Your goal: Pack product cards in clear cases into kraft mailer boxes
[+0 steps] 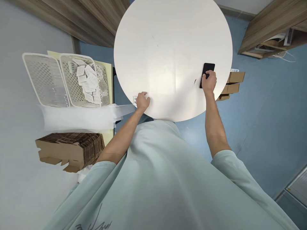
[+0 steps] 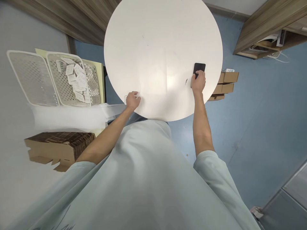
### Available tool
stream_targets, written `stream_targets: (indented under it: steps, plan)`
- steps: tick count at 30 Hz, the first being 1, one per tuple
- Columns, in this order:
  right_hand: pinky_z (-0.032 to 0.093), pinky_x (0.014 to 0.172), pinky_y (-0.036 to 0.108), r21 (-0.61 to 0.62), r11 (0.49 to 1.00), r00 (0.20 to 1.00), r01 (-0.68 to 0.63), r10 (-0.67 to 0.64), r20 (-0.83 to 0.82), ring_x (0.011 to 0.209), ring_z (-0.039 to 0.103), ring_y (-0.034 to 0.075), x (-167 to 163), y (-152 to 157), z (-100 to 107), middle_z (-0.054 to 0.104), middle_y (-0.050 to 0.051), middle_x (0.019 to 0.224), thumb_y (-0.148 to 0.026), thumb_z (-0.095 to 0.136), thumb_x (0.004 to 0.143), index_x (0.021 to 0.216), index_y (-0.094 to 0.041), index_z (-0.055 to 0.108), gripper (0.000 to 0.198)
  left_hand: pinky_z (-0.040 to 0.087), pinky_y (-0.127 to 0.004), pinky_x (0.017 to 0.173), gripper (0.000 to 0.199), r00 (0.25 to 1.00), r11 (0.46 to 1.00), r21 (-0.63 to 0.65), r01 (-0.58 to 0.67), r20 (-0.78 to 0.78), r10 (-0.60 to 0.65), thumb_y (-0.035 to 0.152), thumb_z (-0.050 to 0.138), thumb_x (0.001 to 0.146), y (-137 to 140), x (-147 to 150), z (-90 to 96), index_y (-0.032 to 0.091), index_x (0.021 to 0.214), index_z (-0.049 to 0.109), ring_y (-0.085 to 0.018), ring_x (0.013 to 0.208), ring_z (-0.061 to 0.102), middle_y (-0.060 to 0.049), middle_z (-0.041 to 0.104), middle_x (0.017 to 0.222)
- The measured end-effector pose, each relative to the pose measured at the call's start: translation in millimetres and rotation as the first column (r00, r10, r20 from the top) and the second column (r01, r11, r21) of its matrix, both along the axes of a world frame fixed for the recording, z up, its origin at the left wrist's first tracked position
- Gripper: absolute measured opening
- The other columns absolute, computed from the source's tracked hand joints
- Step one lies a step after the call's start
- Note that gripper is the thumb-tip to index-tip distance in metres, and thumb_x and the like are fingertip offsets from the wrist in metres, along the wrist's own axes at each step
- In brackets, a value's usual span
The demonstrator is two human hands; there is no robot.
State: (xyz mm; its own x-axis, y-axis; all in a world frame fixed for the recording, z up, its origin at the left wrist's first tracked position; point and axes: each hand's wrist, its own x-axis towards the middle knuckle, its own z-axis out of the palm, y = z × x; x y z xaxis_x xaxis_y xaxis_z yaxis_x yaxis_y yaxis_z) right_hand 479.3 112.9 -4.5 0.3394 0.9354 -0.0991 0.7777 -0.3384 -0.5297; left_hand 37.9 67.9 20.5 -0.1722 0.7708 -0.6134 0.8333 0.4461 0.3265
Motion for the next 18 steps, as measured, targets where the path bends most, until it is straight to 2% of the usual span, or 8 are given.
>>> stream_targets:
  steps: [6,9,12,15,18]
  plan:
    - [0.053,0.126,0.068,0.013,1.000,0.999,-0.020,0.020,0.029,0.143,0.071,0.036,21.4,16.4,-4.4,0.069,0.024,0.144,-0.077,0.019,0.118,0.131,-0.021,0.068,0.075,0.048,-0.049,0.130,0.049,0.995,0.994,0.064,0.092,-0.034,-0.090,0.017,0.059,0.100,-1.6,-23.5,10.5,0.021,0.147,0.068,-0.036,0.145,0.063,-0.018,0.064,0.156]
    - [0.052,0.128,0.068,-0.018,0.999,1.000,-0.027,0.027,0.008,0.143,0.071,0.036,22.4,17.0,-10.5,0.071,0.026,0.142,-0.078,0.023,0.117,0.128,-0.020,0.068,0.075,0.044,-0.049,0.133,0.053,0.981,0.982,0.065,0.176,-0.091,-0.170,0.014,0.056,0.101,-2.7,-39.6,17.9,0.015,0.153,0.064,-0.038,0.153,0.056,-0.021,0.061,0.161]
    - [0.050,0.130,0.069,-0.062,0.998,1.000,-0.029,0.029,-0.002,0.148,0.068,0.037,22.0,16.3,-18.9,0.069,0.026,0.149,-0.077,0.028,0.117,0.127,-0.021,0.069,0.069,0.043,-0.051,0.135,0.057,0.963,0.968,0.036,0.250,-0.115,-0.244,0.015,0.053,0.102,-5.1,-55.9,22.6,0.015,0.159,0.060,-0.038,0.158,0.052,-0.022,0.056,0.168]
    - [0.048,0.130,0.071,-0.079,0.997,1.000,0.023,-0.024,-0.001,0.153,0.063,0.038,19.7,14.8,-25.4,0.064,0.026,0.158,-0.075,0.032,0.117,0.127,-0.022,0.069,0.065,0.040,-0.056,0.137,0.063,0.953,0.956,0.011,0.292,-0.087,-0.290,0.014,0.055,0.100,-8.2,-69.9,21.6,0.016,0.163,0.056,-0.040,0.164,0.047,-0.022,0.050,0.176]
    - [0.052,0.127,0.071,-0.066,0.997,0.999,0.041,-0.041,0.000,0.154,0.062,0.038,8.9,7.3,-23.2,0.062,0.025,0.160,-0.072,0.032,0.117,0.131,-0.023,0.067,0.063,0.035,-0.059,0.140,0.072,0.952,0.952,0.010,0.306,-0.001,-0.306,0.016,0.066,0.093,-10.4,-78.9,16.1,0.020,0.164,0.056,-0.041,0.168,0.041,-0.019,0.047,0.180]
